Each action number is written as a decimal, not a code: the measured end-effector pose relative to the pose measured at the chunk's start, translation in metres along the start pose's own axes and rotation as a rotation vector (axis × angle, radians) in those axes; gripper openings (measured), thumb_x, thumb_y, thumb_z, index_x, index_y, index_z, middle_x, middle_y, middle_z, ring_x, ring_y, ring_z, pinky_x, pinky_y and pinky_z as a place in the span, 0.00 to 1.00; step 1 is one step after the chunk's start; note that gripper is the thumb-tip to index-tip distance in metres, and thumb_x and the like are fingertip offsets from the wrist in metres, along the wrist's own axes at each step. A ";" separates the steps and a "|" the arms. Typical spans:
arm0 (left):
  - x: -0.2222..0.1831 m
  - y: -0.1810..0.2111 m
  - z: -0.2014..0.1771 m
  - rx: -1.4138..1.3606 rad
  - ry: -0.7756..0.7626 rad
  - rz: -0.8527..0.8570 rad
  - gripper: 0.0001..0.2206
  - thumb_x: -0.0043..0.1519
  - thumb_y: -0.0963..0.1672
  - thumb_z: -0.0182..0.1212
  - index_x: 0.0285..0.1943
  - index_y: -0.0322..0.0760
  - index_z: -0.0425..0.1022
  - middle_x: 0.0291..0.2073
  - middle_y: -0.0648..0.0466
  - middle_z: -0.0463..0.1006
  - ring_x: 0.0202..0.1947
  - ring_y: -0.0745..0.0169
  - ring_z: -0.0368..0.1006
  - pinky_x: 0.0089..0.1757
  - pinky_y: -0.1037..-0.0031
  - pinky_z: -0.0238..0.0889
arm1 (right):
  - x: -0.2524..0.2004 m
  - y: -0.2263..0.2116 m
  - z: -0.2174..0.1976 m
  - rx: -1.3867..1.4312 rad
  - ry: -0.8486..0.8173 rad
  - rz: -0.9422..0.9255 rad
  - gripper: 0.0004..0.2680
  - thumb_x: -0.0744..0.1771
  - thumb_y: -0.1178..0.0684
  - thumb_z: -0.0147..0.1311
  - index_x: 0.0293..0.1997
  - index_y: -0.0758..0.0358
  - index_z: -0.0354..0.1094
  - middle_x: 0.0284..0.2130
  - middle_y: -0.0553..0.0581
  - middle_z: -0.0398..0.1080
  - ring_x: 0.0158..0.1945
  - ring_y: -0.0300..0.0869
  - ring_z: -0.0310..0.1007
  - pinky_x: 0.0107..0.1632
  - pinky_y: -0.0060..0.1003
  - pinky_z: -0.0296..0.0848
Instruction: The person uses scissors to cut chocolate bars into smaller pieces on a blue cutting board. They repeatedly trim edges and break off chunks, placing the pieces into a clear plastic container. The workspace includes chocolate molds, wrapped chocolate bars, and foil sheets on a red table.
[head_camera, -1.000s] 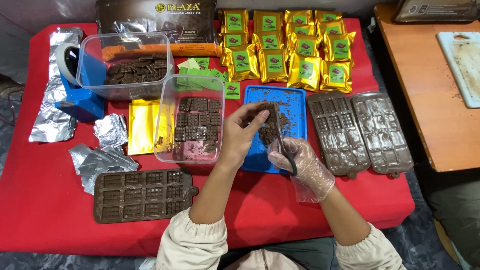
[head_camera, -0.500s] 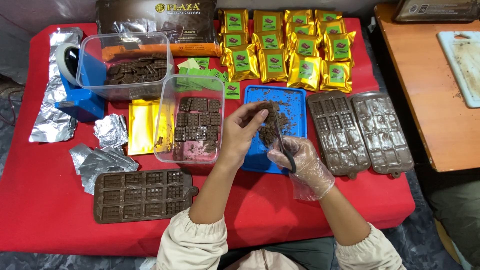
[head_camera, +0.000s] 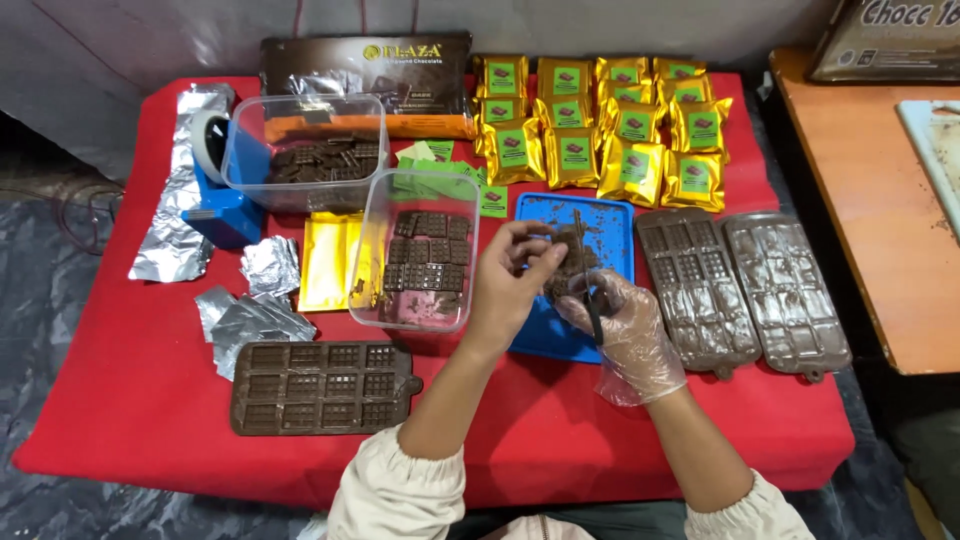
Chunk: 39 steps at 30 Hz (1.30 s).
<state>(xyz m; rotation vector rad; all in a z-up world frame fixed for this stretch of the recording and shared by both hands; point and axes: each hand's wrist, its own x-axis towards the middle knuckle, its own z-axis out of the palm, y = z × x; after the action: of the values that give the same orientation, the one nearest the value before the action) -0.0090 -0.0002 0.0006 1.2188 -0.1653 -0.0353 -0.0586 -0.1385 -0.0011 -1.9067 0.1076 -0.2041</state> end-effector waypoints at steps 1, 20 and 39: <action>-0.003 0.015 -0.002 0.004 0.001 0.003 0.14 0.55 0.45 0.65 0.46 0.36 0.70 0.27 0.51 0.75 0.24 0.73 0.67 0.22 0.84 0.60 | 0.001 -0.002 0.001 0.004 -0.001 -0.003 0.10 0.55 0.49 0.67 0.32 0.57 0.72 0.07 0.54 0.61 0.15 0.36 0.61 0.23 0.27 0.60; 0.021 0.073 -0.107 1.514 -0.264 -0.354 0.11 0.51 0.42 0.63 0.42 0.34 0.73 0.27 0.43 0.77 0.31 0.44 0.77 0.35 0.59 0.69 | -0.008 -0.023 0.002 -0.230 -0.088 0.007 0.11 0.56 0.48 0.66 0.37 0.52 0.73 0.13 0.56 0.67 0.20 0.46 0.68 0.29 0.36 0.65; 0.026 0.048 -0.103 1.386 -0.382 -0.445 0.10 0.50 0.44 0.63 0.39 0.36 0.76 0.31 0.44 0.78 0.37 0.43 0.76 0.39 0.60 0.68 | 0.000 0.012 0.003 -0.605 -0.008 -0.124 0.12 0.56 0.41 0.64 0.35 0.46 0.68 0.15 0.54 0.68 0.27 0.50 0.72 0.32 0.41 0.69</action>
<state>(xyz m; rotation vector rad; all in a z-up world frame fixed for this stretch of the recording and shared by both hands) 0.0284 0.1088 0.0137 2.6118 -0.2571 -0.6294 -0.0574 -0.1394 -0.0130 -2.5199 0.0470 -0.2683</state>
